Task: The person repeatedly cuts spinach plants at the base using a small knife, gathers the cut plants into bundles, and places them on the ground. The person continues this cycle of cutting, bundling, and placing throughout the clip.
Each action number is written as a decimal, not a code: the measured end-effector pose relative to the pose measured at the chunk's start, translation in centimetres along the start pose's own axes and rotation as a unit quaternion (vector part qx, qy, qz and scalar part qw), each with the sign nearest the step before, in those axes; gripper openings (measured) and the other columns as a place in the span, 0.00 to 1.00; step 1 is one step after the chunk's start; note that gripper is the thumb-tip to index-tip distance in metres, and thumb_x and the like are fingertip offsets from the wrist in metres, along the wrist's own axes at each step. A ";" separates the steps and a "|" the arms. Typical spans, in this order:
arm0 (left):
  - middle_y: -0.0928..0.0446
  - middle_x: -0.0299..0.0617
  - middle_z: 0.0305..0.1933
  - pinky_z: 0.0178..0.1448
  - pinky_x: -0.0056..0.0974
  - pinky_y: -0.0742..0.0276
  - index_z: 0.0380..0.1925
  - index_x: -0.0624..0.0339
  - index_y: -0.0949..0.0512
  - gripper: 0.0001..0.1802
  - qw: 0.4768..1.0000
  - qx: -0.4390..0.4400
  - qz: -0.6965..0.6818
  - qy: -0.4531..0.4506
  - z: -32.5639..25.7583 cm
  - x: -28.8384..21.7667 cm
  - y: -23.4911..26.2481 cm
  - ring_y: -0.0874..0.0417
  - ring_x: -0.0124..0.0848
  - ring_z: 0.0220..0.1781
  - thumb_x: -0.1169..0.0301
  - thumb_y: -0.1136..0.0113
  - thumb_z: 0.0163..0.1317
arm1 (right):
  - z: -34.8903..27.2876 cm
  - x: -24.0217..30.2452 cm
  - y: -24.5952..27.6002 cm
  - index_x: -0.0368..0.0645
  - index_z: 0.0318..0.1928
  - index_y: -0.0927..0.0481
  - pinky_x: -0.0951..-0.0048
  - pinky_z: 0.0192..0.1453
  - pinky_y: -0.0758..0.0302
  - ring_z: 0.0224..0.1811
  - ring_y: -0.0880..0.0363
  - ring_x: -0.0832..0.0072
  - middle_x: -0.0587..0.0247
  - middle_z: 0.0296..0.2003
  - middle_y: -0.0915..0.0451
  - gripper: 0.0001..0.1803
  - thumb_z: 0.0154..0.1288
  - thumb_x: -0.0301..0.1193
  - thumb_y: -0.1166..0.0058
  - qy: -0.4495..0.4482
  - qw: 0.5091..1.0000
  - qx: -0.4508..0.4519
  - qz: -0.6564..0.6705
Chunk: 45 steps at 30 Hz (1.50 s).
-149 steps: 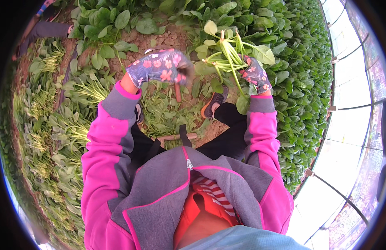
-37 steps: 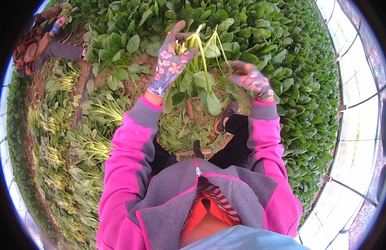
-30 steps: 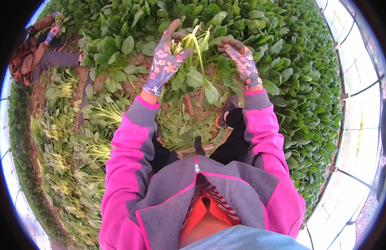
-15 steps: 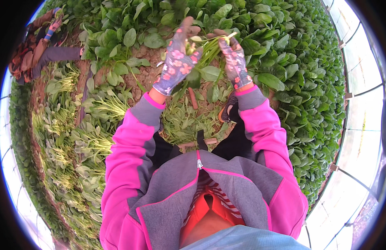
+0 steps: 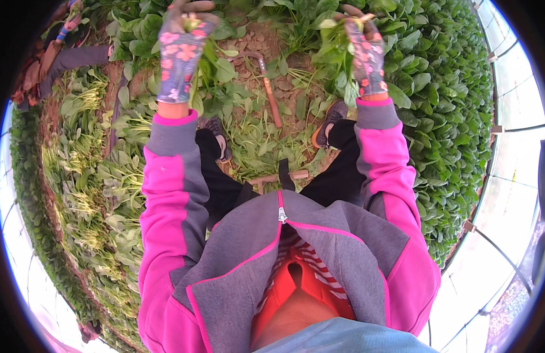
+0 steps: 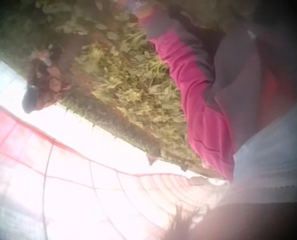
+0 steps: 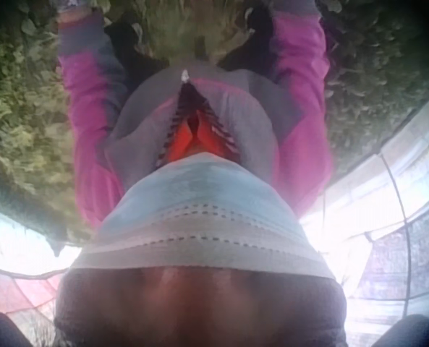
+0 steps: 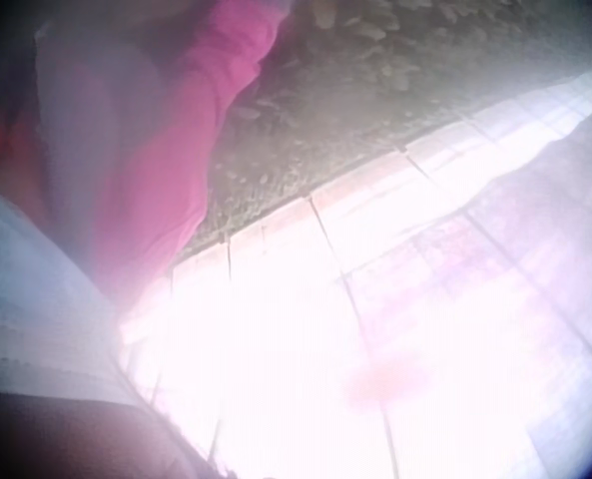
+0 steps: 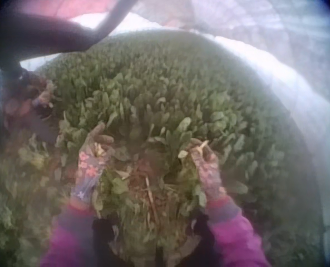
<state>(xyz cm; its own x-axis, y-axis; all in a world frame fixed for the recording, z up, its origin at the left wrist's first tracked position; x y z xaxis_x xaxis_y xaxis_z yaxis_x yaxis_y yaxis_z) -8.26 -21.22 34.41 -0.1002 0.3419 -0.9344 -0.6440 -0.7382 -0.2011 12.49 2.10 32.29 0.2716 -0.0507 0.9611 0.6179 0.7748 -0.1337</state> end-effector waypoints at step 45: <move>0.22 0.38 0.38 0.42 0.25 0.26 0.67 0.63 0.39 0.41 0.961 0.078 0.246 0.102 -2.4 1.8 -2.4 0.24 0.21 0.37 0.76 0.32 0.53 | 2.5 -36.5 0.3 0.40 0.47 0.21 0.63 0.46 0.23 0.42 0.19 0.63 0.58 0.38 0.17 0.21 0.58 0.42 0.43 -0.343 0.714 -0.111 -0.601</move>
<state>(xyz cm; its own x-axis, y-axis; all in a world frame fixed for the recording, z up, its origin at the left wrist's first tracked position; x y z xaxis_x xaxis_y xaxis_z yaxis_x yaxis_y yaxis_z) -5.07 -20.25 32.55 -0.2812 -0.1590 -0.9464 -0.6637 -0.6800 0.3114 0.95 5.75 -2.20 -0.9302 -0.2160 0.2969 0.2233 0.3090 0.9245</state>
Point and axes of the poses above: each hand's wrist, its own z-axis towards the middle knuckle, its own y-axis out of the back of the hand, x = y × z, the point moved 7 cm from there along z, towards the middle knuckle
